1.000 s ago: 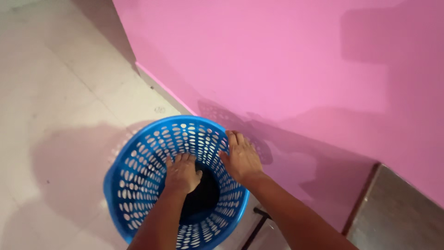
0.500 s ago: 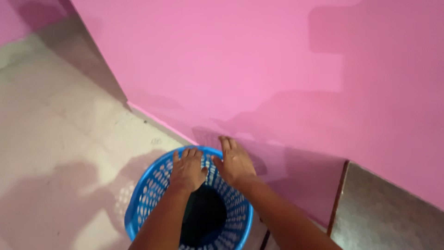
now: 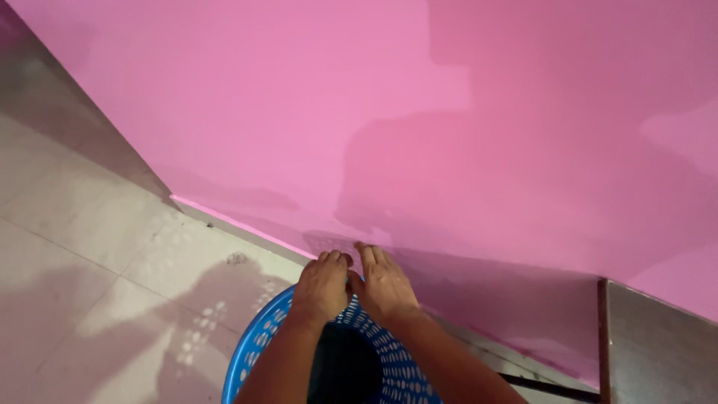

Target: The person takes a pair of black pants from a laundry basket, lays them on a table, and folds them before placing them near a suitcase.

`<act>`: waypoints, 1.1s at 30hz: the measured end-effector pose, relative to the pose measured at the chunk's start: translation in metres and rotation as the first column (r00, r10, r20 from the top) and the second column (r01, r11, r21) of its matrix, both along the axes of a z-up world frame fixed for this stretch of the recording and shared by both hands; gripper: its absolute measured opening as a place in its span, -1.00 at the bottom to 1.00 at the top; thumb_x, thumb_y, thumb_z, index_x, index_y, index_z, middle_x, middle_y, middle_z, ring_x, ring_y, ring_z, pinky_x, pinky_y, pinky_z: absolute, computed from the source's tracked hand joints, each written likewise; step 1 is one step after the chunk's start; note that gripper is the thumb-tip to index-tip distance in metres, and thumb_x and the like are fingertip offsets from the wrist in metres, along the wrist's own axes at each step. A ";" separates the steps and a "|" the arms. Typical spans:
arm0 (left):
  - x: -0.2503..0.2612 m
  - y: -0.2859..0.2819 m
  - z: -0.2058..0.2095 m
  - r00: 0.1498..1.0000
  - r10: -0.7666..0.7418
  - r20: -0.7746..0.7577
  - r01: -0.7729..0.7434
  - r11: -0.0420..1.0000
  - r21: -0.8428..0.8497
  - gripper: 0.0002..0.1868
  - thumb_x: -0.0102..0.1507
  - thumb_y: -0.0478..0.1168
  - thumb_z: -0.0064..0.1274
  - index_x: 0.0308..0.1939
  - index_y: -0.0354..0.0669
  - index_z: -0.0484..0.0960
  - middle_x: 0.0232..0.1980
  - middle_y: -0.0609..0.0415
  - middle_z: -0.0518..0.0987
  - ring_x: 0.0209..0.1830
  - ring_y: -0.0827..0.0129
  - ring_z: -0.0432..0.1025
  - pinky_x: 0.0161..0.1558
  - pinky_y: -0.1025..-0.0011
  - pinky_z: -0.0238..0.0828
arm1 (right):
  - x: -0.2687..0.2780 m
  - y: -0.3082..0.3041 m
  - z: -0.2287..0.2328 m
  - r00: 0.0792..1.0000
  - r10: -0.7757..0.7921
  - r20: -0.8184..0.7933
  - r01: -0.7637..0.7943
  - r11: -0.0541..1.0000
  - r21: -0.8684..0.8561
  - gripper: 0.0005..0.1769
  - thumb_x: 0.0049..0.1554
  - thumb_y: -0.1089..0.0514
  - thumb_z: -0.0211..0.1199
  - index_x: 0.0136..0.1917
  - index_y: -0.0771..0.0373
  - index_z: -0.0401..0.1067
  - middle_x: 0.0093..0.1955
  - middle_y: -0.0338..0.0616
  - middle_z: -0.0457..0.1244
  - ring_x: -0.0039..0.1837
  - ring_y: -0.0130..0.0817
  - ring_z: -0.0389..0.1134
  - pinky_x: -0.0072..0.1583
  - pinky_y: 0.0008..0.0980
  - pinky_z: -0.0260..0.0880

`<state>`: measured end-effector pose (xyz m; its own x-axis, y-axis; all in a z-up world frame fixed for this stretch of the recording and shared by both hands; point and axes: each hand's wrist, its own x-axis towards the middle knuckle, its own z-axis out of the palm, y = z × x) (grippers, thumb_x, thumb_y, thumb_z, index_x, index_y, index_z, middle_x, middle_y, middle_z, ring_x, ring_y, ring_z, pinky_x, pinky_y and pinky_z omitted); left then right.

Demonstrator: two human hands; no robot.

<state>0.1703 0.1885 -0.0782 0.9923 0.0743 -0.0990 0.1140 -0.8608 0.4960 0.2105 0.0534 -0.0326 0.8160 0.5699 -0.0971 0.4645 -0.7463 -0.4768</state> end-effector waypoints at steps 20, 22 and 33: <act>-0.066 -0.027 -0.198 0.996 -0.014 -0.094 0.015 1.000 0.014 -0.34 0.09 -0.30 0.19 0.28 -0.14 0.37 0.20 -0.05 0.43 0.26 0.10 0.32 0.24 0.15 0.28 | -0.041 -0.038 -0.194 0.985 -0.032 -0.167 0.010 0.991 -0.134 -0.45 0.20 0.03 0.16 0.42 0.18 0.23 0.33 0.07 0.25 0.34 0.05 0.28 0.34 -0.08 0.26; -0.069 -0.029 -0.201 0.988 0.004 -0.154 -0.002 1.000 0.017 -0.32 0.10 -0.26 0.20 0.30 -0.13 0.35 0.24 -0.05 0.41 0.31 0.10 0.29 0.28 0.15 0.23 | -0.042 -0.042 -0.203 0.984 -0.024 -0.178 -0.002 0.990 -0.143 -0.40 0.20 0.03 0.17 0.46 0.19 0.19 0.36 0.05 0.23 0.39 0.01 0.24 0.38 -0.10 0.22; -0.112 -0.024 -0.195 0.895 0.095 -0.436 -0.078 0.995 0.057 -0.28 0.19 -0.13 0.22 0.39 -0.08 0.29 0.40 0.06 0.31 0.49 0.20 0.14 0.43 0.18 0.11 | -0.066 -0.041 -0.204 0.928 -0.110 -0.357 -0.030 0.930 -0.365 -0.17 0.22 -0.06 0.16 0.63 0.08 -0.11 0.59 -0.09 -0.01 0.59 -0.12 0.01 0.52 -0.20 0.05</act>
<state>0.0579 0.1644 -0.2728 0.8389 0.1702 -0.5170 0.3870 -0.8544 0.3466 0.1443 0.0129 -0.2364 0.7039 0.4061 -0.5827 0.2756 -0.9123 -0.3029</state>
